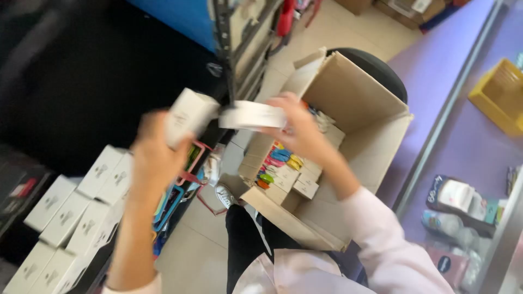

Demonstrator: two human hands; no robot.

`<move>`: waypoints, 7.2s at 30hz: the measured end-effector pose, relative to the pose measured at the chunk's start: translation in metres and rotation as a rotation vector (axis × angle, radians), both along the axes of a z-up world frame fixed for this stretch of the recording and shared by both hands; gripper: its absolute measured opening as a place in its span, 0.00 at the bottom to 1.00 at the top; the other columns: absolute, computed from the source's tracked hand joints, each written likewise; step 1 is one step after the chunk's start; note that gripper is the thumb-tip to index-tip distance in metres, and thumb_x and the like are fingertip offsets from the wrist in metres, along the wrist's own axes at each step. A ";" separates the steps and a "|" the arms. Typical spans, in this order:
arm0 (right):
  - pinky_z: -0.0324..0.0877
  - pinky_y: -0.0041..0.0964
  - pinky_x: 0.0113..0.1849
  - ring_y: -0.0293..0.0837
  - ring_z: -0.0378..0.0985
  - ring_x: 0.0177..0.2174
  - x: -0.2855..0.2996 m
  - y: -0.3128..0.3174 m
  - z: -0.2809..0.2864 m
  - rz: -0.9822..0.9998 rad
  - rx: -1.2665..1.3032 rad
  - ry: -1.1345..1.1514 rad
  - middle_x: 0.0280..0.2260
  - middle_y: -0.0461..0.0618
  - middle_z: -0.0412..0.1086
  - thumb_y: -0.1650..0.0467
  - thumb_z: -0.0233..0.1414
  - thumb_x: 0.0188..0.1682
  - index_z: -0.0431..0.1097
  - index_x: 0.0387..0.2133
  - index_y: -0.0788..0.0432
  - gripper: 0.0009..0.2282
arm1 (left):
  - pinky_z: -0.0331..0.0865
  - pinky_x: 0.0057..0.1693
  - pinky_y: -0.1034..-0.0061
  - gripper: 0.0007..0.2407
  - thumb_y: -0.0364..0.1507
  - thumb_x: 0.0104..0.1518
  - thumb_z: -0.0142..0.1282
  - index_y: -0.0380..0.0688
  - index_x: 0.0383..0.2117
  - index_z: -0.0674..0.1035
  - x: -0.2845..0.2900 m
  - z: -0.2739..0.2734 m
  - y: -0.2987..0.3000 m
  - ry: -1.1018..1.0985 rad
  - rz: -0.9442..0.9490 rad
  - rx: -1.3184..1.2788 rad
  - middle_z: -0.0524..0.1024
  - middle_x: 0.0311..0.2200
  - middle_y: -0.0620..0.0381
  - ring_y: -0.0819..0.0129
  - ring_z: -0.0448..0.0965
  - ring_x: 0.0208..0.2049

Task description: Organizing soap boxes and other retail products from a shipping box onto store shelves.

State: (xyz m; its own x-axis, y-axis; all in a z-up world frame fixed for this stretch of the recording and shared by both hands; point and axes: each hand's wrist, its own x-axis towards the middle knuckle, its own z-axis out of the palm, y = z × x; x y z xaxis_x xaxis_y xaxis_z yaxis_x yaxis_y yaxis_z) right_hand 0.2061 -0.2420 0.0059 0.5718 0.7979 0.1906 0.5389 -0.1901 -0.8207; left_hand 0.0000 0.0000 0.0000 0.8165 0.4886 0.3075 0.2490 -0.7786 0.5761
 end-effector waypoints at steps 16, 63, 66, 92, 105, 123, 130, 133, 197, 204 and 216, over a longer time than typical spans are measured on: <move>0.78 0.45 0.45 0.52 0.81 0.47 -0.004 -0.206 -0.415 0.119 -1.365 0.206 0.46 0.59 0.77 0.69 0.57 0.43 0.69 0.47 0.62 0.18 | 0.73 0.47 0.54 0.16 0.33 0.44 0.64 0.41 0.35 0.74 0.203 -0.232 -0.214 0.168 -0.973 0.071 0.79 0.31 0.46 0.48 0.81 0.35; 0.69 0.50 0.57 0.57 0.71 0.56 -0.026 -0.232 -0.534 -0.374 -1.172 0.544 0.62 0.58 0.66 0.70 0.50 0.50 0.54 0.70 0.55 0.31 | 0.76 0.38 0.63 0.09 0.24 0.52 0.58 0.46 0.39 0.75 0.230 -0.275 -0.220 0.623 -0.918 0.258 0.78 0.34 0.51 0.56 0.84 0.33; 0.68 0.51 0.48 0.61 0.67 0.54 0.027 -0.212 -0.422 -0.427 -1.071 0.354 0.58 0.61 0.62 0.75 0.61 0.35 0.48 0.68 0.59 0.43 | 0.78 0.35 0.62 0.13 0.24 0.49 0.57 0.44 0.42 0.75 0.222 -0.298 -0.224 0.693 -0.933 0.202 0.79 0.36 0.48 0.53 0.84 0.34; 0.73 0.48 0.37 0.52 0.76 0.44 -0.135 -0.201 -0.571 -0.051 -1.217 -0.049 0.48 0.52 0.73 0.71 0.53 0.48 0.71 0.53 0.57 0.18 | 0.74 0.40 0.63 0.14 0.31 0.55 0.61 0.42 0.45 0.75 0.253 -0.235 -0.227 0.258 -0.801 -0.043 0.76 0.35 0.52 0.56 0.80 0.37; 0.46 0.51 0.65 0.52 0.57 0.64 -0.144 -0.253 -0.614 0.398 -0.882 -0.476 0.64 0.48 0.61 0.67 0.45 0.54 0.62 0.62 0.54 0.21 | 0.74 0.41 0.64 0.15 0.32 0.58 0.62 0.41 0.48 0.74 0.263 -0.232 -0.223 0.349 -0.782 -0.044 0.77 0.38 0.52 0.57 0.80 0.37; 0.69 0.47 0.53 0.51 0.73 0.53 -0.076 -0.188 -0.488 0.337 -1.140 -0.041 0.51 0.53 0.71 0.62 0.47 0.56 0.70 0.51 0.57 0.16 | 0.74 0.39 0.61 0.16 0.32 0.56 0.61 0.41 0.48 0.75 0.264 -0.232 -0.209 0.260 -0.734 -0.034 0.76 0.35 0.51 0.55 0.80 0.33; 0.78 0.49 0.34 0.51 0.84 0.32 -0.199 -0.268 -0.672 -0.069 -1.100 0.032 0.31 0.53 0.79 0.70 0.50 0.50 0.77 0.28 0.55 0.08 | 0.74 0.39 0.61 0.14 0.31 0.58 0.61 0.42 0.47 0.76 0.264 -0.234 -0.205 0.301 -0.725 -0.088 0.76 0.36 0.50 0.54 0.80 0.34; 0.78 0.47 0.34 0.50 0.84 0.34 -0.187 -0.265 -0.672 -0.023 -1.177 0.098 0.32 0.53 0.79 0.71 0.47 0.53 0.79 0.30 0.55 0.10 | 0.74 0.40 0.61 0.13 0.32 0.59 0.61 0.42 0.46 0.75 0.266 -0.234 -0.210 0.278 -0.727 -0.075 0.76 0.37 0.50 0.54 0.80 0.35; 0.69 0.43 0.42 0.53 0.71 0.38 -0.023 -0.033 -0.049 -0.194 -0.035 -0.147 0.39 0.56 0.66 0.66 0.65 0.44 0.65 0.47 0.62 0.22 | 0.74 0.43 0.57 0.23 0.39 0.58 0.63 0.41 0.54 0.71 -0.007 -0.019 -0.016 0.124 0.026 0.068 0.77 0.46 0.45 0.44 0.79 0.44; 0.71 0.48 0.38 0.57 0.76 0.37 0.037 -0.144 -0.120 -0.330 -0.501 -0.083 0.37 0.59 0.71 0.62 0.62 0.46 0.66 0.43 0.62 0.20 | 0.72 0.52 0.56 0.23 0.45 0.60 0.56 0.42 0.52 0.70 0.105 -0.076 -0.126 0.250 -0.219 -0.531 0.80 0.43 0.46 0.47 0.80 0.47; 0.74 0.47 0.46 0.54 0.75 0.50 -0.048 -0.189 -0.418 0.244 -1.376 0.100 0.50 0.53 0.72 0.66 0.63 0.37 0.73 0.45 0.55 0.20 | 0.58 0.66 0.43 0.20 0.40 0.57 0.63 0.39 0.47 0.74 0.150 -0.191 -0.158 0.194 -0.645 -0.051 0.76 0.45 0.45 0.47 0.75 0.52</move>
